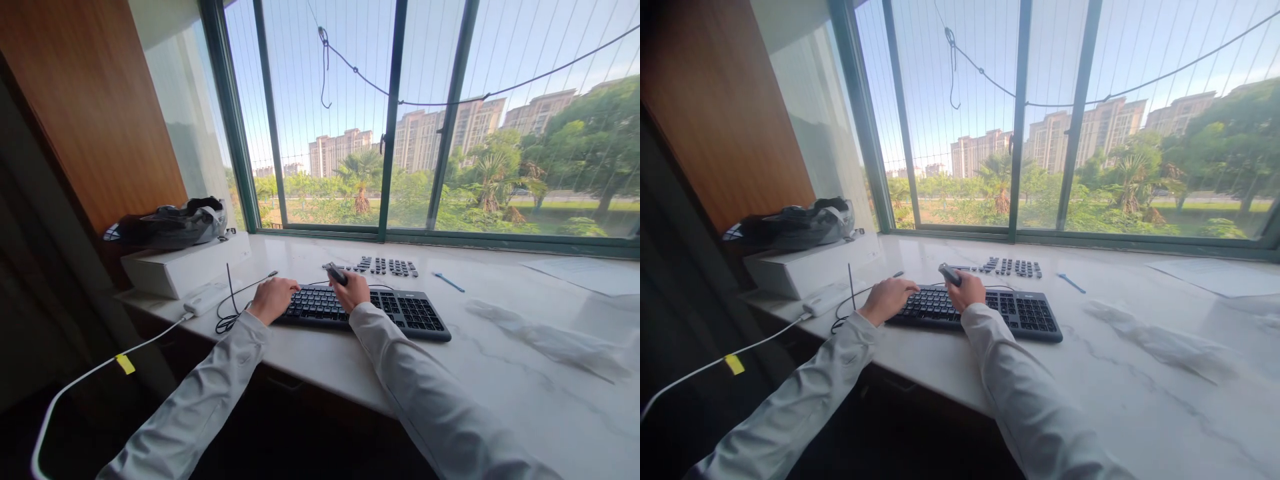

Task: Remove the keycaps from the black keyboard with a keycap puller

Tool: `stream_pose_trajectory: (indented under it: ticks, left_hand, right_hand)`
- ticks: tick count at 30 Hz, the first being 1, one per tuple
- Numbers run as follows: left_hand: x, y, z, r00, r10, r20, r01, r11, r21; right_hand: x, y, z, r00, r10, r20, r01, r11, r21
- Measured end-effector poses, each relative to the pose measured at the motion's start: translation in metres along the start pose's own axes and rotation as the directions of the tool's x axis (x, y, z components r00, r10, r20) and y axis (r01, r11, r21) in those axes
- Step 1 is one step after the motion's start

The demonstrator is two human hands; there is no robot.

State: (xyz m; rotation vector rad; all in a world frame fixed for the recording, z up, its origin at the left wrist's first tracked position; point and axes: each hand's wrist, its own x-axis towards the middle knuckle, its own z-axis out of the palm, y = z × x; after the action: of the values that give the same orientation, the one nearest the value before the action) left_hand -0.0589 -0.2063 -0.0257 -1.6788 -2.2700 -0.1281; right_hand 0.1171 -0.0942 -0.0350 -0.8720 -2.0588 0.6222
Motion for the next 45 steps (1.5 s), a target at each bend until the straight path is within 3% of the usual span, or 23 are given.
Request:
stream_pose_trajectory:
  ticks: [1, 2, 4, 6, 7, 9, 13, 17, 20, 25, 28, 32, 37, 42, 45]
  left_hand:
    - [-0.005, 0.004, 0.003, 1.000, -0.009, -0.029, 0.008, 1.000, -0.016]
    - [-0.011, 0.008, 0.006, 0.998, -0.020, -0.061, 0.018, 0.999, -0.036]
    - [-0.022, 0.019, 0.012, 0.992, -0.037, -0.119, 0.026, 0.995, -0.093]
    - [-0.034, 0.033, 0.016, 0.987, -0.029, -0.158, -0.002, 0.982, -0.190]
    - [-0.040, 0.040, 0.017, 0.984, -0.035, -0.176, -0.012, 0.965, -0.260]
    - [-0.048, 0.055, 0.018, 0.984, -0.043, -0.172, -0.029, 0.917, -0.398]
    - [-0.056, 0.077, 0.015, 0.988, -0.033, -0.150, -0.050, 0.856, -0.514]
    - [-0.054, 0.083, 0.015, 0.986, -0.065, -0.152, -0.030, 0.835, -0.549]
    - [-0.053, 0.081, 0.014, 0.978, -0.096, -0.183, -0.037, 0.788, -0.615]
    - [-0.056, 0.076, 0.009, 0.966, -0.161, -0.200, 0.004, 0.788, -0.615]
    - [-0.058, 0.077, 0.006, 0.951, -0.203, -0.233, 0.016, 0.785, -0.619]
    - [-0.060, 0.080, 0.004, 0.941, -0.225, -0.253, 0.033, 0.804, -0.594]
    - [-0.061, 0.059, 0.002, 0.949, -0.182, -0.257, 0.019, 0.847, -0.531]
    - [-0.063, 0.014, 0.010, 0.950, -0.095, -0.297, -0.044, 0.904, -0.426]
    - [-0.066, 0.002, 0.015, 0.957, -0.087, -0.278, -0.022, 0.930, -0.366]
  right_hand:
    - [0.003, 0.000, 0.001, 0.999, 0.039, -0.028, -0.031, 0.969, 0.247]
    - [0.005, 0.000, 0.002, 0.996, 0.085, -0.028, -0.061, 0.868, 0.492]
    - [0.007, -0.004, 0.002, 0.989, 0.144, 0.047, -0.118, 0.540, 0.833]
    - [0.006, -0.008, 0.001, 0.982, 0.120, 0.147, -0.174, 0.261, 0.949]
    - [0.004, -0.010, 0.001, 0.977, 0.094, 0.190, -0.205, 0.180, 0.962]
    - [-0.001, -0.014, -0.001, 0.967, 0.061, 0.249, -0.254, 0.104, 0.962]
    - [-0.009, -0.018, 0.001, 0.957, 0.070, 0.280, -0.288, 0.157, 0.945]
    - [-0.012, -0.020, 0.004, 0.952, 0.092, 0.291, -0.303, 0.174, 0.937]
    - [-0.012, -0.021, 0.006, 0.945, 0.079, 0.316, -0.322, 0.084, 0.943]
    - [-0.011, -0.022, 0.011, 0.898, 0.073, 0.435, -0.421, -0.153, 0.894]
    - [-0.012, -0.022, 0.014, 0.891, 0.113, 0.440, -0.396, -0.284, 0.873]
    - [-0.011, -0.021, 0.017, 0.887, 0.143, 0.439, -0.365, -0.366, 0.856]
    - [-0.009, -0.020, 0.014, 0.883, 0.111, 0.456, -0.401, -0.326, 0.856]
    - [-0.009, -0.019, 0.010, 0.893, 0.036, 0.448, -0.435, -0.181, 0.882]
    - [-0.011, -0.017, 0.012, 0.898, 0.023, 0.439, -0.434, -0.113, 0.894]
